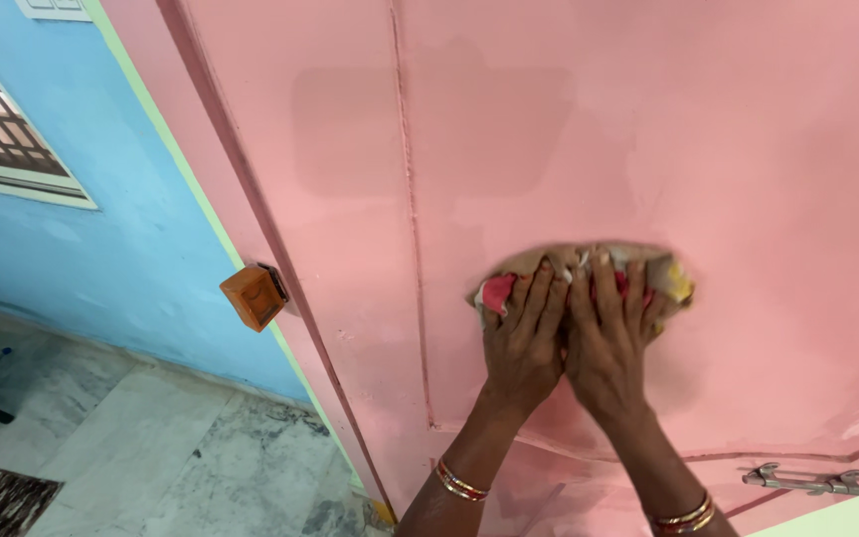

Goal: The person wipes a pink door with a multi-colored cloth using both hands. The wiping motion is repetitive and covers various sections of the door surface.

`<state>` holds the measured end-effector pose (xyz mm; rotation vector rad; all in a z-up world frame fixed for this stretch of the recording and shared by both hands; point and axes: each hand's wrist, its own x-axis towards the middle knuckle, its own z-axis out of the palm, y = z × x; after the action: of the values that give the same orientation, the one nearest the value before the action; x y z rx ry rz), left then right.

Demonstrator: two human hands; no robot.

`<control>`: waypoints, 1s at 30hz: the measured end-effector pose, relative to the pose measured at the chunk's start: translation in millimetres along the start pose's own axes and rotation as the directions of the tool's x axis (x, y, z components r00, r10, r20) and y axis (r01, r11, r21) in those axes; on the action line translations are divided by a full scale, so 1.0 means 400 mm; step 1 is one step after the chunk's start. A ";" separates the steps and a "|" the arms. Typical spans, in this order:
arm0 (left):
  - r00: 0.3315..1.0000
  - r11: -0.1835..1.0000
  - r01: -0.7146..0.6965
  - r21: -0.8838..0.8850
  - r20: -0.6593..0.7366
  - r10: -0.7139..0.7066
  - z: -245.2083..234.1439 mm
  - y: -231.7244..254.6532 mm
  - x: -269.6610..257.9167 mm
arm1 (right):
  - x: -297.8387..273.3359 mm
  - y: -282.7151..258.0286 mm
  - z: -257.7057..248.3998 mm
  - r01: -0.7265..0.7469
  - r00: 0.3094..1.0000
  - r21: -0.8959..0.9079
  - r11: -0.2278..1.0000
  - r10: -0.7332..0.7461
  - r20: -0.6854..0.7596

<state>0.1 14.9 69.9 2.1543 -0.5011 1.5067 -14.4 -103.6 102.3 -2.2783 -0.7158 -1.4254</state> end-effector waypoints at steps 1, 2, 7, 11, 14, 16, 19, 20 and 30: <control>1.000 1.000 -0.020 -0.003 0.012 0.020 -0.003 -0.010 -0.022 | -0.024 -0.004 0.017 0.011 1.000 0.038 0.999 -0.011 0.008; 1.000 1.000 -0.012 0.006 0.011 0.012 -0.001 -0.024 -0.042 | -0.041 -0.009 0.034 0.020 1.000 0.074 0.997 -0.021 0.012; 0.997 0.997 0.053 0.056 -0.057 -0.049 0.019 -0.101 -0.128 | -0.036 -0.057 0.074 0.092 0.990 -0.008 0.996 -0.091 0.106; 0.982 0.982 0.174 0.066 -0.081 -0.169 0.012 -0.115 -0.106 | 0.057 -0.104 0.071 0.207 0.971 0.002 0.978 -0.206 0.126; 0.969 0.975 0.207 0.082 -0.155 -0.193 -0.010 -0.093 -0.036 | 0.146 -0.117 0.049 0.325 0.941 0.063 0.944 -0.330 0.080; 0.955 0.961 0.247 0.122 -0.199 -0.220 -0.023 -0.071 0.011 | 0.195 -0.119 0.032 0.371 0.923 0.111 0.922 -0.380 0.068; 0.939 0.962 0.267 0.056 -0.241 -0.246 -0.046 -0.049 0.080 | 0.263 -0.121 0.002 0.395 0.912 0.143 0.907 -0.407 0.061; 0.938 0.962 0.271 0.024 -0.229 -0.258 -0.055 -0.045 0.100 | 0.285 -0.120 -0.011 0.409 0.908 0.114 0.905 -0.416 0.048; 0.990 0.999 0.048 0.016 -0.135 -0.046 -0.046 0.049 0.277 | 0.329 0.000 -0.139 0.160 0.984 -0.011 0.987 -0.160 -0.076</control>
<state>12.2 5.2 182.7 2.0473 -0.3879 1.6234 -6.7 -104.1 245.0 -2.1985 -0.8890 -1.5790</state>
